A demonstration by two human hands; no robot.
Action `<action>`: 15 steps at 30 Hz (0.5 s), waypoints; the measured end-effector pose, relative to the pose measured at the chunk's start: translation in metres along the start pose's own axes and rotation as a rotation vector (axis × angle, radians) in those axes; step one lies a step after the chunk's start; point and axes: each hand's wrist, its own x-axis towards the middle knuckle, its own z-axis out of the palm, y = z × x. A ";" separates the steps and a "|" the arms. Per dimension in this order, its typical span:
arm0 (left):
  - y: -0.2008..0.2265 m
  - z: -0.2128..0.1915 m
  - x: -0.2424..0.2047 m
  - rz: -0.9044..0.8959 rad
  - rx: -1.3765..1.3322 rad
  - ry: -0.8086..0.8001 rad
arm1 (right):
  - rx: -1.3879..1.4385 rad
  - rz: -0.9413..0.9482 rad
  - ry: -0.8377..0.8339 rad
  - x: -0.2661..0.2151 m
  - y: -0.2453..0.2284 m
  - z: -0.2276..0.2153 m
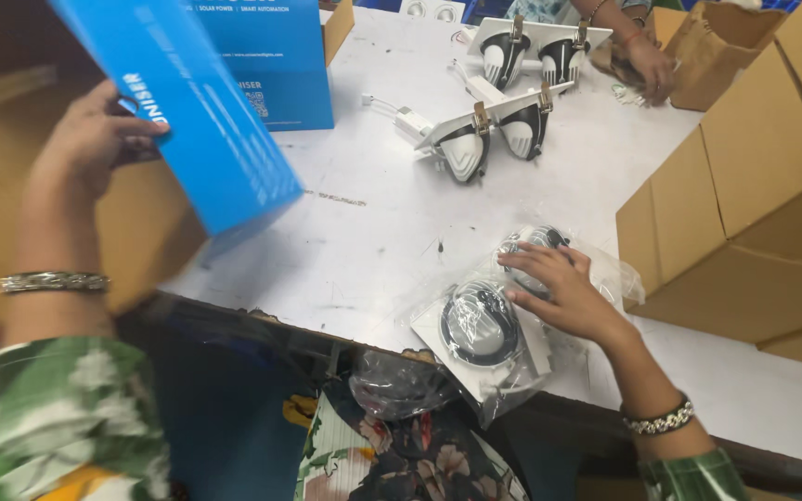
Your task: The person wraps a white dual-head LED light fixture in a clear plastic bag, places it into a blue UNISER cardboard box, and closes the box. The person repeats the process with a second light fixture.
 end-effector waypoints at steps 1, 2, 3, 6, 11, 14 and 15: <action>0.024 0.005 -0.012 0.029 0.101 -0.058 | 0.018 -0.072 -0.019 0.002 -0.003 -0.007; 0.045 0.015 -0.024 0.057 0.204 -0.113 | 0.038 -0.043 -0.082 0.007 -0.007 -0.009; 0.064 0.029 -0.034 0.084 0.307 -0.168 | 0.057 -0.015 -0.145 0.012 -0.010 -0.008; 0.092 0.098 -0.065 0.249 0.976 -0.290 | 0.187 -0.039 -0.261 0.022 -0.013 -0.001; 0.045 0.216 -0.125 0.545 1.405 -0.620 | 0.188 -0.017 -0.226 0.016 -0.002 0.000; 0.015 0.228 -0.121 0.670 1.165 -0.598 | 0.023 -0.063 -0.123 0.003 0.010 -0.009; 0.009 0.228 -0.116 0.713 1.075 -0.570 | -0.041 -0.105 -0.102 -0.001 0.013 -0.010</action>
